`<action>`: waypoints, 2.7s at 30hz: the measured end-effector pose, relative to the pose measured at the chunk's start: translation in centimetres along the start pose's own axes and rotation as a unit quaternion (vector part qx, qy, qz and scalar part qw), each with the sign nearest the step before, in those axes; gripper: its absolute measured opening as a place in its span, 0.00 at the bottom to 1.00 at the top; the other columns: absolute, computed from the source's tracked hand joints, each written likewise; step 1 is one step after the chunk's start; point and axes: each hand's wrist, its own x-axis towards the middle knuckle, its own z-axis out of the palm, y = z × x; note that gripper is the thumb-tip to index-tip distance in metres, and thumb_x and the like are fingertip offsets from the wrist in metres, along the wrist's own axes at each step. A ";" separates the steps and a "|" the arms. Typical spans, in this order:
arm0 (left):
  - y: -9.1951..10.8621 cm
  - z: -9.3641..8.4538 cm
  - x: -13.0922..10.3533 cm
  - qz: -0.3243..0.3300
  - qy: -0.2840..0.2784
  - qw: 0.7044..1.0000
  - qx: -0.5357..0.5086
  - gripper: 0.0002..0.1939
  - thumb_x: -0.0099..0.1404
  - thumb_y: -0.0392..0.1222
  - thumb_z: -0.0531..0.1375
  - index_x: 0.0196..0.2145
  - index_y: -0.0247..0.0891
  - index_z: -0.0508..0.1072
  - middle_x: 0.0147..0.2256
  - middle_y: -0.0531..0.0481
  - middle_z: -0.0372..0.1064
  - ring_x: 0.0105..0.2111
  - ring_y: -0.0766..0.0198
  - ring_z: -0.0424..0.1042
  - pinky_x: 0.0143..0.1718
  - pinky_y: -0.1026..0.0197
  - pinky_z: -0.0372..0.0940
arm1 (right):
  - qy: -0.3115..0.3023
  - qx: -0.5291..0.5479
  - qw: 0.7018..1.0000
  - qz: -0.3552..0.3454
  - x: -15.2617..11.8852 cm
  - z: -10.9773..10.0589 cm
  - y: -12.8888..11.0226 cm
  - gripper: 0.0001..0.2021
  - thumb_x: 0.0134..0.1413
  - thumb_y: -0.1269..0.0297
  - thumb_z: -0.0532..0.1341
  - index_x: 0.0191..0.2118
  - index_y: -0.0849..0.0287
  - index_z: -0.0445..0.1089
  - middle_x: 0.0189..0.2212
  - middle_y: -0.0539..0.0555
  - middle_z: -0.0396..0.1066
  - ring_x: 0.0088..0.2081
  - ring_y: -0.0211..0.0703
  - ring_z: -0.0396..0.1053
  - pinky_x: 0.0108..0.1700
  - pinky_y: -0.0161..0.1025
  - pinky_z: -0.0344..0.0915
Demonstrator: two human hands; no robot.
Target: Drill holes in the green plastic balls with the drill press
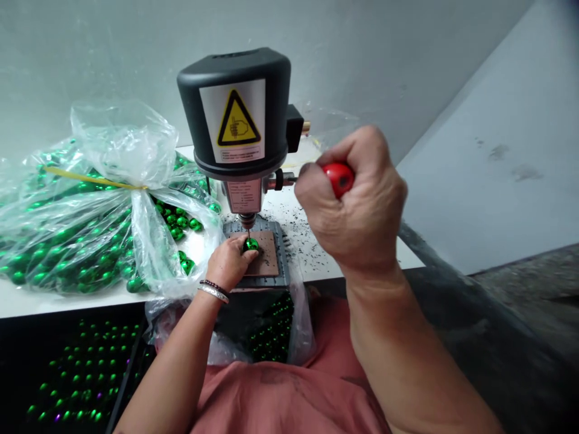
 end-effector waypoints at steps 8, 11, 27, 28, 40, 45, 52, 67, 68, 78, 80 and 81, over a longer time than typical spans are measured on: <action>0.3 -0.3 -0.2 0.000 0.001 1.000 -0.029 0.18 0.58 0.45 0.58 0.47 0.42 0.71 0.46 0.45 0.71 0.47 0.57 0.69 0.48 0.59 0.61 | 0.033 -0.016 0.998 -0.050 -3.3 0.6 1.1 0.05 0.51 0.68 0.52 0.27 0.56 0.54 0.19 0.44 0.52 0.21 0.28 0.51 0.26 0.32 0.56; 0.2 -0.3 -0.2 0.002 -0.001 1.000 -0.017 0.19 0.59 0.45 0.57 0.48 0.41 0.71 0.47 0.45 0.71 0.47 0.57 0.69 0.49 0.58 0.61 | 0.058 -0.024 0.997 -0.055 -3.8 1.0 1.4 0.05 0.52 0.67 0.53 0.27 0.55 0.55 0.19 0.45 0.54 0.21 0.29 0.53 0.26 0.32 0.56; 0.2 0.0 -0.3 -0.005 0.001 1.000 0.017 0.19 0.60 0.48 0.56 0.48 0.40 0.70 0.44 0.43 0.72 0.43 0.56 0.70 0.43 0.58 0.62 | 0.094 0.059 0.994 -0.016 -7.0 3.3 3.5 0.06 0.50 0.69 0.54 0.36 0.54 0.56 0.24 0.46 0.61 0.25 0.32 0.64 0.29 0.35 0.63; 0.1 0.0 -0.3 -0.006 0.002 1.000 0.016 0.19 0.60 0.48 0.56 0.48 0.41 0.70 0.45 0.43 0.72 0.43 0.56 0.70 0.43 0.59 0.62 | 0.092 0.066 0.993 -0.016 -7.3 3.4 3.7 0.07 0.50 0.70 0.54 0.36 0.54 0.56 0.25 0.46 0.62 0.25 0.33 0.65 0.29 0.35 0.63; 0.4 0.2 -0.6 -0.022 0.017 0.999 0.018 0.20 0.58 0.48 0.58 0.48 0.42 0.69 0.39 0.45 0.73 0.37 0.57 0.72 0.36 0.60 0.62 | 0.113 0.037 0.993 -0.019 -4.0 2.2 1.3 0.03 0.52 0.67 0.54 0.29 0.57 0.58 0.23 0.45 0.57 0.23 0.28 0.58 0.26 0.29 0.58; -0.1 0.4 -1.8 -0.024 0.042 0.998 -0.031 0.17 0.55 0.44 0.60 0.44 0.40 0.71 0.36 0.48 0.73 0.35 0.61 0.71 0.36 0.62 0.63 | 0.063 0.031 0.997 0.013 0.0 1.3 -0.5 0.07 0.54 0.65 0.52 0.26 0.58 0.55 0.20 0.44 0.52 0.21 0.27 0.53 0.25 0.28 0.56; -0.5 -0.6 -5.6 0.032 0.063 0.989 -0.129 0.20 0.56 0.42 0.60 0.47 0.40 0.69 0.40 0.49 0.70 0.33 0.66 0.69 0.39 0.62 0.64 | 0.059 0.068 0.996 0.028 0.2 1.5 -0.4 0.07 0.53 0.63 0.52 0.27 0.59 0.54 0.22 0.45 0.55 0.22 0.26 0.54 0.27 0.28 0.56; -0.4 -1.0 -8.6 0.041 0.008 0.976 -0.216 0.22 0.55 0.44 0.61 0.49 0.40 0.70 0.47 0.45 0.67 0.45 0.60 0.68 0.50 0.58 0.62 | 0.041 0.096 0.992 0.070 -0.2 1.7 -0.1 0.06 0.53 0.61 0.53 0.29 0.57 0.54 0.22 0.45 0.54 0.20 0.29 0.55 0.25 0.32 0.56; -0.4 -1.0 -8.7 0.038 0.001 0.974 -0.224 0.24 0.55 0.45 0.61 0.50 0.40 0.69 0.48 0.45 0.67 0.43 0.61 0.68 0.49 0.59 0.62 | 0.042 0.095 0.992 0.068 -0.2 1.7 0.0 0.06 0.53 0.62 0.53 0.29 0.57 0.55 0.22 0.45 0.54 0.20 0.29 0.55 0.25 0.31 0.56; 0.3 -2.4 -7.4 -0.261 -0.045 0.711 -0.652 0.29 0.59 0.66 0.45 0.36 0.36 0.68 0.29 0.48 0.65 0.27 0.65 0.68 0.27 0.62 0.64 | 0.049 0.108 0.992 0.041 -0.2 1.8 0.2 0.08 0.53 0.60 0.54 0.29 0.57 0.55 0.20 0.43 0.55 0.19 0.26 0.54 0.23 0.29 0.55; 0.4 -2.7 -6.9 -0.309 -0.077 0.607 -0.728 0.29 0.61 0.65 0.43 0.36 0.36 0.66 0.29 0.47 0.66 0.28 0.62 0.69 0.26 0.60 0.65 | 0.052 0.106 0.992 0.037 -0.2 1.7 0.1 0.08 0.53 0.60 0.54 0.29 0.58 0.55 0.20 0.43 0.56 0.18 0.26 0.53 0.22 0.29 0.54; 0.4 -2.7 -6.7 -0.315 -0.092 0.576 -0.749 0.28 0.61 0.63 0.43 0.37 0.36 0.66 0.29 0.46 0.66 0.29 0.60 0.70 0.27 0.58 0.66 | 0.053 0.104 0.993 0.032 -0.2 1.7 0.1 0.08 0.53 0.60 0.54 0.28 0.58 0.56 0.20 0.43 0.57 0.18 0.25 0.53 0.22 0.28 0.55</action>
